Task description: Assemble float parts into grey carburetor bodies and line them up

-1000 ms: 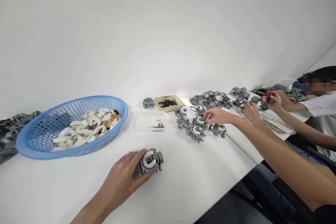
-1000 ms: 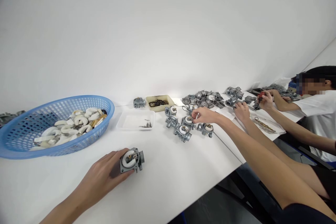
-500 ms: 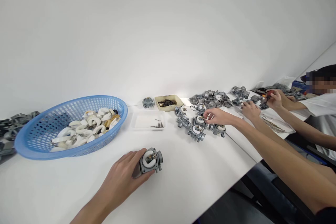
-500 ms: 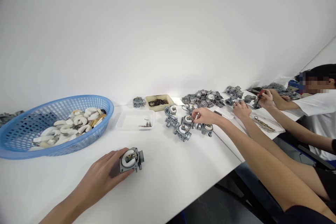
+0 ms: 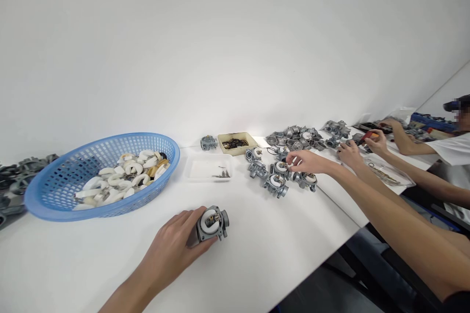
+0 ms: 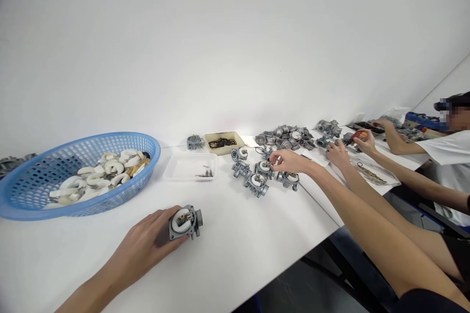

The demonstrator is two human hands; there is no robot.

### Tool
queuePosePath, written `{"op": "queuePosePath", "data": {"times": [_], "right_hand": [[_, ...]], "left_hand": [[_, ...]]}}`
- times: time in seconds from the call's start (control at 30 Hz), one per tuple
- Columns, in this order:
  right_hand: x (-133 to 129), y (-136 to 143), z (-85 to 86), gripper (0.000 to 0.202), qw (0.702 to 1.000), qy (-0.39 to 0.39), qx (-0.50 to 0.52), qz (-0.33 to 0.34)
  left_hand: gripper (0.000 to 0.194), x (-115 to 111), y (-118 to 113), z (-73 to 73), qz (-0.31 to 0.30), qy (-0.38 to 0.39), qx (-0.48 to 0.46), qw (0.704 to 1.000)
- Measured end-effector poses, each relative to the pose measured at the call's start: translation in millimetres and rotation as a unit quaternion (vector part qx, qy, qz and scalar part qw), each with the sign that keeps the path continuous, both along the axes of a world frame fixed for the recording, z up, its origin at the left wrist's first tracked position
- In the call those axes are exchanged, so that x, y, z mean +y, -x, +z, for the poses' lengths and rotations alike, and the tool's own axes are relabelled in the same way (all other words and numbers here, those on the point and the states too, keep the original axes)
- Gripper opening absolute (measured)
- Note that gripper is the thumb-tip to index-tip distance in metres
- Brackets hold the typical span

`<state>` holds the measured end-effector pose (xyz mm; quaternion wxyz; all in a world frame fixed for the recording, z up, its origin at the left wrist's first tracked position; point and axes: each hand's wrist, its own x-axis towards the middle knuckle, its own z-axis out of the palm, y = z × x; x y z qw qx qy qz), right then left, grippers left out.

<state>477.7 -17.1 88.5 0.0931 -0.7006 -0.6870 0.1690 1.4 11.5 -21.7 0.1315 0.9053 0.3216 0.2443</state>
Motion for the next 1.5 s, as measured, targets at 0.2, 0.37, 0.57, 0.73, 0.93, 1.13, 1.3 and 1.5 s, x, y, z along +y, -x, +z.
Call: {"op": "queuePosePath", "data": {"times": [0.2, 0.37, 0.57, 0.73, 0.93, 1.13, 1.3, 1.5], "right_hand": [[-9.9, 29.8, 35.5, 0.031, 0.999, 0.001, -0.009, 0.035], [-20.5, 61.7, 44.2, 0.023, 0.994, 0.054, -0.030, 0.086], [-9.5, 80.6, 35.9, 0.021, 0.992, 0.033, -0.081, 0.091], [32.7, 91.7, 32.5, 0.026, 0.988, 0.016, -0.135, 0.072], [55.9, 114.2, 5.8, 0.033, 0.970, 0.030, -0.241, 0.028], [43.3, 126.0, -13.1, 0.030, 0.949, 0.012, -0.315, 0.001], [36.0, 130.1, -22.4, 0.032, 0.938, -0.020, -0.345, 0.018], [33.1, 149.2, -34.4, 0.028, 0.926, -0.058, -0.370, 0.039]], "left_hand": [[0.048, -0.5, 1.2, -1.3, -0.002, 0.000, 0.001, 1.000], [0.046, -1.4, 0.2, 1.2, -0.002, 0.014, 0.004, 1.000], [0.047, -2.2, 0.5, 2.8, -0.001, 0.021, 0.003, 1.000], [0.047, -0.9, -0.5, 0.4, -0.001, 0.002, 0.002, 1.000], [0.047, -3.6, 0.0, 4.9, -0.009, -0.002, 0.002, 1.000], [0.046, -6.4, -1.2, 6.0, -0.007, 0.012, 0.000, 1.000], [0.047, -5.6, -1.6, 5.1, -0.008, 0.029, 0.010, 0.999], [0.045, -5.9, -1.4, 6.1, -0.007, 0.034, 0.009, 0.999]]}}
